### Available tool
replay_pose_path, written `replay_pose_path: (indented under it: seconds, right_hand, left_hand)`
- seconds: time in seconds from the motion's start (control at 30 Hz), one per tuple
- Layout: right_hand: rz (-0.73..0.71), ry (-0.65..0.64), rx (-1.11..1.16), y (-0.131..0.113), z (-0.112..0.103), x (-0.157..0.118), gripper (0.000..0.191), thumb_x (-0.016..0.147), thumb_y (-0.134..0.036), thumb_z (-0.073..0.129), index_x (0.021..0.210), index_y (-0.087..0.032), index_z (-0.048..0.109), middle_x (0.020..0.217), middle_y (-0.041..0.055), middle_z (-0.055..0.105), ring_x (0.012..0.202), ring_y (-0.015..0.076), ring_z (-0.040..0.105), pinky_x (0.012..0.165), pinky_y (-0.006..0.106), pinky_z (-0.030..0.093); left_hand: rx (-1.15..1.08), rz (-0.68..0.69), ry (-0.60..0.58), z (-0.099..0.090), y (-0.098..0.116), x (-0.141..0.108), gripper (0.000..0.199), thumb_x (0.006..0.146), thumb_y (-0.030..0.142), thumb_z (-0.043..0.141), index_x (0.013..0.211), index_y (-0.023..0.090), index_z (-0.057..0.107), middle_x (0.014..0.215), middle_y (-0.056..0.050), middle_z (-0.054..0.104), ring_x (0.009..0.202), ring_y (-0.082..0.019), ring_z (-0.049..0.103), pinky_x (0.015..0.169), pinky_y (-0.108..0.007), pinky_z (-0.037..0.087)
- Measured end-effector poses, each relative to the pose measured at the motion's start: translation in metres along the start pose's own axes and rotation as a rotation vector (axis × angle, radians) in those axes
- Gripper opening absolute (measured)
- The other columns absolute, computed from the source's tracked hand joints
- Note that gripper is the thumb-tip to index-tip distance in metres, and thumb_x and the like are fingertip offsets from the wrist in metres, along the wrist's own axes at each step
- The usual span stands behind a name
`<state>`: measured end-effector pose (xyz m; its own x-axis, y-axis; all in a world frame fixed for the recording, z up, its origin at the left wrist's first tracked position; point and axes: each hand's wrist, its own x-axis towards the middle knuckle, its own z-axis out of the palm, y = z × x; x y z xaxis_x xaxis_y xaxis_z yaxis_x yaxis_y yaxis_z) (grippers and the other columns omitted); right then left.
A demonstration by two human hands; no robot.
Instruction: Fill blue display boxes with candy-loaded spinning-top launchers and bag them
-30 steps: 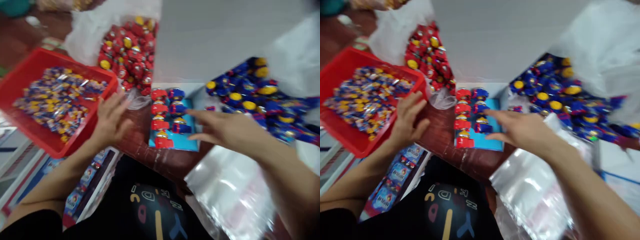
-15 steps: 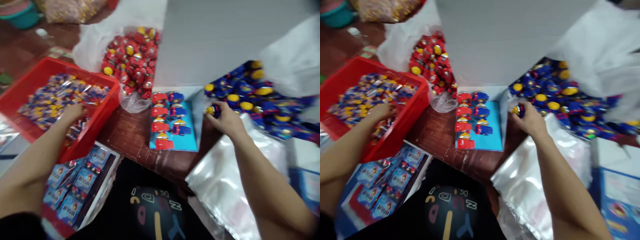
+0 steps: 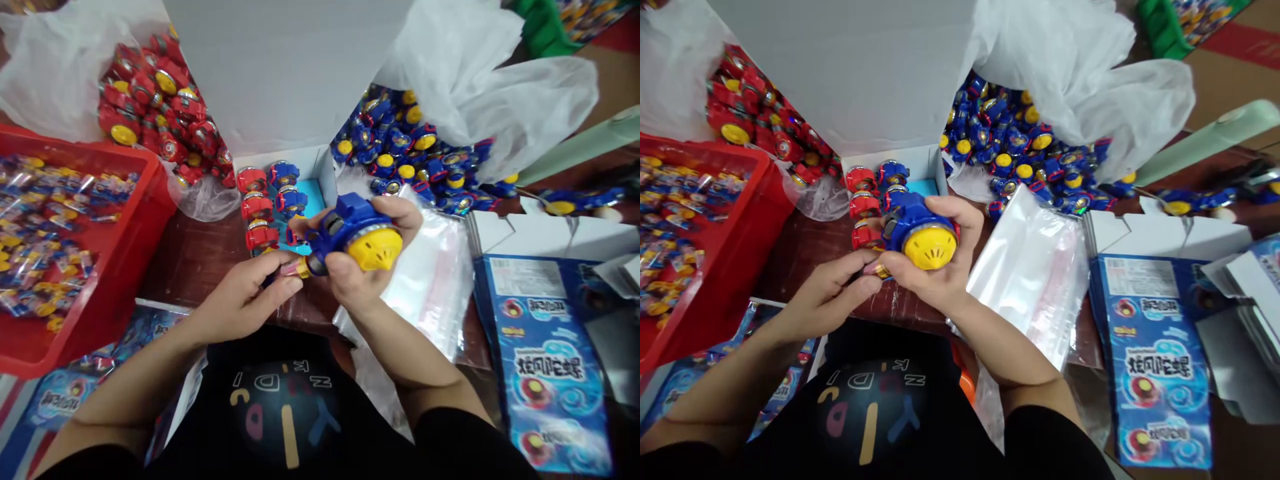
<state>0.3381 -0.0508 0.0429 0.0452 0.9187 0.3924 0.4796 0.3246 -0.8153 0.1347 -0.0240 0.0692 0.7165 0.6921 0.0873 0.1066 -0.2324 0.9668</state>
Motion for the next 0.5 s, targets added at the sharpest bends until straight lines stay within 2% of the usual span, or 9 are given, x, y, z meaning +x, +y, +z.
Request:
replay_pose_path:
  seconds: [0.1, 0.17, 0.2, 0.27, 0.33, 0.4, 0.43, 0.5]
  right_hand:
    - [0.071, 0.298, -0.044, -0.005, 0.024, -0.002, 0.084, 0.092, -0.053, 0.071, 0.160, -0.041, 0.024, 0.136, 0.0140, 0.061, 0.124, 0.0369, 0.071, 0.089, 0.060, 0.066]
    - [0.096, 0.333, -0.146, -0.010, 0.036, -0.001, 0.079, 0.090, -0.044, 0.075, 0.157, -0.042, 0.033, 0.137, 0.0137, 0.060, 0.132, 0.0393, 0.067, 0.092, 0.064, 0.065]
    - [0.104, 0.318, -0.195, -0.011, 0.042, -0.001, 0.078, 0.089, -0.041, 0.076, 0.156, -0.041, 0.037, 0.139, 0.0138, 0.060, 0.135, 0.0404, 0.066, 0.093, 0.065, 0.065]
    - [0.112, 0.234, -0.247, -0.012, 0.051, -0.001, 0.079, 0.088, -0.037, 0.077, 0.157, -0.041, 0.039, 0.139, 0.0142, 0.061, 0.135, 0.0407, 0.066, 0.095, 0.066, 0.064]
    - [0.123, 0.161, -0.246, -0.009, 0.056, -0.005, 0.078, 0.090, -0.036, 0.075, 0.159, -0.041, 0.038, 0.138, 0.0145, 0.064, 0.134, 0.0397, 0.067, 0.095, 0.065, 0.064]
    - [0.147, 0.173, -0.221, -0.005, 0.052, -0.010, 0.076, 0.096, -0.042, 0.069, 0.162, -0.040, 0.031, 0.139, 0.0156, 0.064, 0.135, 0.0383, 0.067, 0.095, 0.063, 0.064]
    - [0.147, 0.206, -0.195, -0.003, 0.045, -0.012, 0.074, 0.099, -0.049, 0.064, 0.162, -0.039, 0.027, 0.142, 0.0168, 0.063, 0.137, 0.0376, 0.066, 0.095, 0.062, 0.064]
    - [0.092, 0.243, -0.106, 0.001, 0.020, -0.012, 0.073, 0.101, -0.071, 0.049, 0.160, -0.034, 0.024, 0.149, 0.0199, 0.058, 0.142, 0.0367, 0.063, 0.095, 0.058, 0.064]
  left_hand:
    - [-0.340, -0.066, 0.049, 0.019, -0.009, 0.002, 0.030, 0.109, 0.045, 0.062, 0.112, 0.016, 0.068, 0.083, -0.002, 0.062, 0.073, -0.012, 0.056, 0.067, -0.025, 0.047]
    - [-0.563, -0.108, 0.071, 0.031, -0.013, 0.002, 0.038, 0.108, 0.054, 0.059, 0.107, 0.016, 0.065, 0.074, 0.001, 0.053, 0.062, -0.010, 0.047, 0.057, -0.024, 0.042]
    - [-0.587, -0.110, 0.086, 0.037, -0.013, 0.001, 0.040, 0.109, 0.056, 0.057, 0.105, 0.017, 0.064, 0.073, 0.001, 0.051, 0.060, -0.010, 0.045, 0.055, -0.024, 0.041]
    - [-0.371, -0.063, 0.171, 0.046, -0.011, 0.001, 0.036, 0.110, 0.053, 0.055, 0.106, 0.018, 0.063, 0.077, -0.001, 0.058, 0.065, -0.012, 0.052, 0.060, -0.026, 0.047]
    - [0.057, 0.059, 0.318, 0.050, -0.007, 0.000, 0.026, 0.112, 0.042, 0.054, 0.113, 0.018, 0.064, 0.092, -0.006, 0.070, 0.082, -0.017, 0.065, 0.076, -0.029, 0.055]
    - [0.405, 0.192, 0.446, 0.046, -0.004, -0.002, 0.022, 0.112, 0.034, 0.054, 0.123, 0.018, 0.064, 0.106, -0.009, 0.076, 0.096, -0.020, 0.071, 0.088, -0.032, 0.058]
    - [0.492, 0.239, 0.457, 0.041, -0.004, -0.003, 0.022, 0.111, 0.031, 0.054, 0.126, 0.017, 0.063, 0.108, -0.010, 0.076, 0.098, -0.020, 0.073, 0.089, -0.031, 0.059]
    - [0.536, 0.253, 0.378, 0.027, -0.006, -0.005, 0.023, 0.111, 0.028, 0.056, 0.128, 0.016, 0.063, 0.109, -0.009, 0.077, 0.098, -0.019, 0.074, 0.090, -0.028, 0.060]
